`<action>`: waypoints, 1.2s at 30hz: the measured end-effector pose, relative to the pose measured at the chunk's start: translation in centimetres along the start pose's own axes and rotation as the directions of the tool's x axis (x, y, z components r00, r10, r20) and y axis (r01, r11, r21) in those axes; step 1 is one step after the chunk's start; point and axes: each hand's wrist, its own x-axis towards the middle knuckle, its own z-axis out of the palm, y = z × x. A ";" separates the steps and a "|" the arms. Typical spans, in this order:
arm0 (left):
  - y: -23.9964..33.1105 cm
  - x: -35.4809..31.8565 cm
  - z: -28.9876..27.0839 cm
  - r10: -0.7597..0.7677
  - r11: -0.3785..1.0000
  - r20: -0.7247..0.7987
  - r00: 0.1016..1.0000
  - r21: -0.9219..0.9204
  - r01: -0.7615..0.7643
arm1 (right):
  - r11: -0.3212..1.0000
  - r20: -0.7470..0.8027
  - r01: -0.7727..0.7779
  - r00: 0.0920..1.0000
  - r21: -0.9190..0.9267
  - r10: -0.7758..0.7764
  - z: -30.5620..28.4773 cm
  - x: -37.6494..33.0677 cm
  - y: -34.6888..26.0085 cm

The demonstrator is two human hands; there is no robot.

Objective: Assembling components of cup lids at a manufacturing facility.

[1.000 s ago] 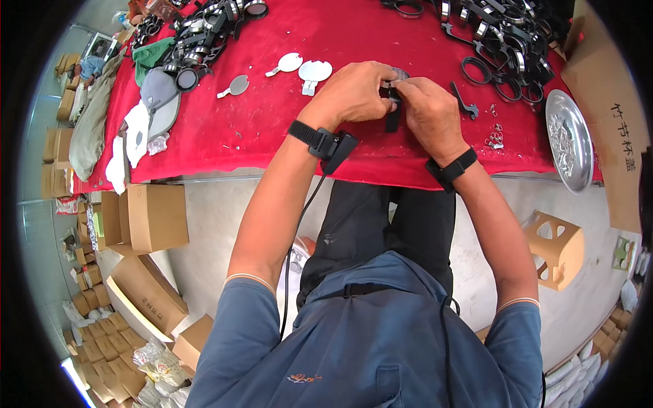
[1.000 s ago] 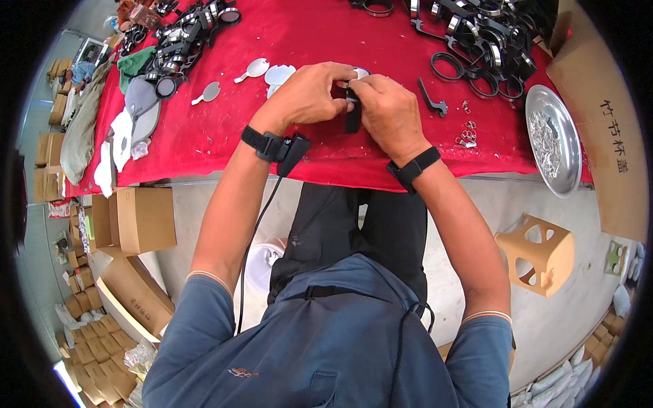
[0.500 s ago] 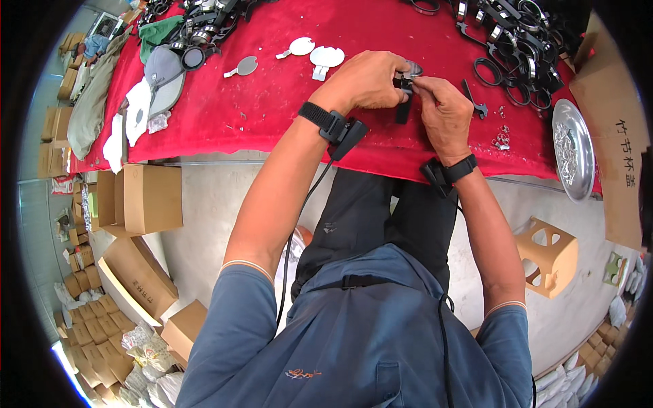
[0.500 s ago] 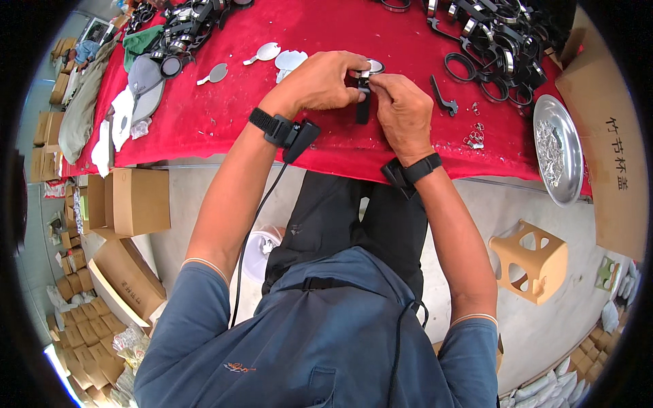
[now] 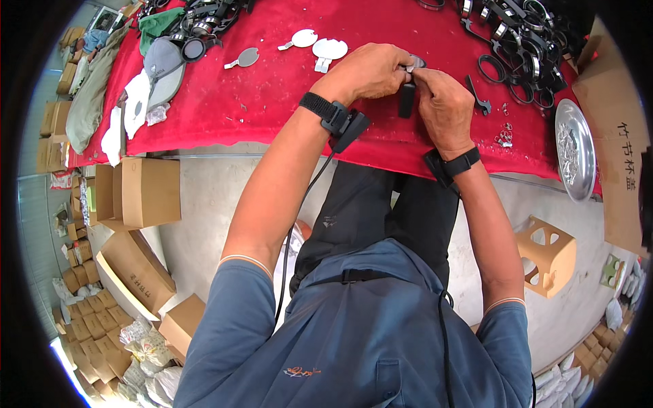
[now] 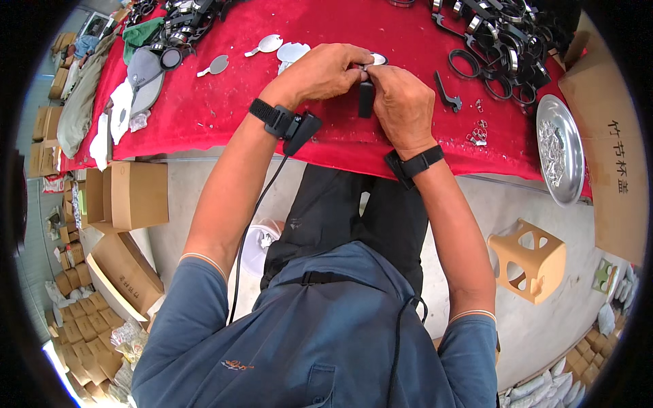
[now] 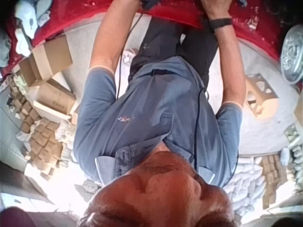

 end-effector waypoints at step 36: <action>0.8 -0.4 0.8 -0.105 0.994 -0.090 0.990 -0.007 0.105 | 0.739 -0.069 -0.569 0.774 0.361 0.629 -8.7 -6.5 -1.1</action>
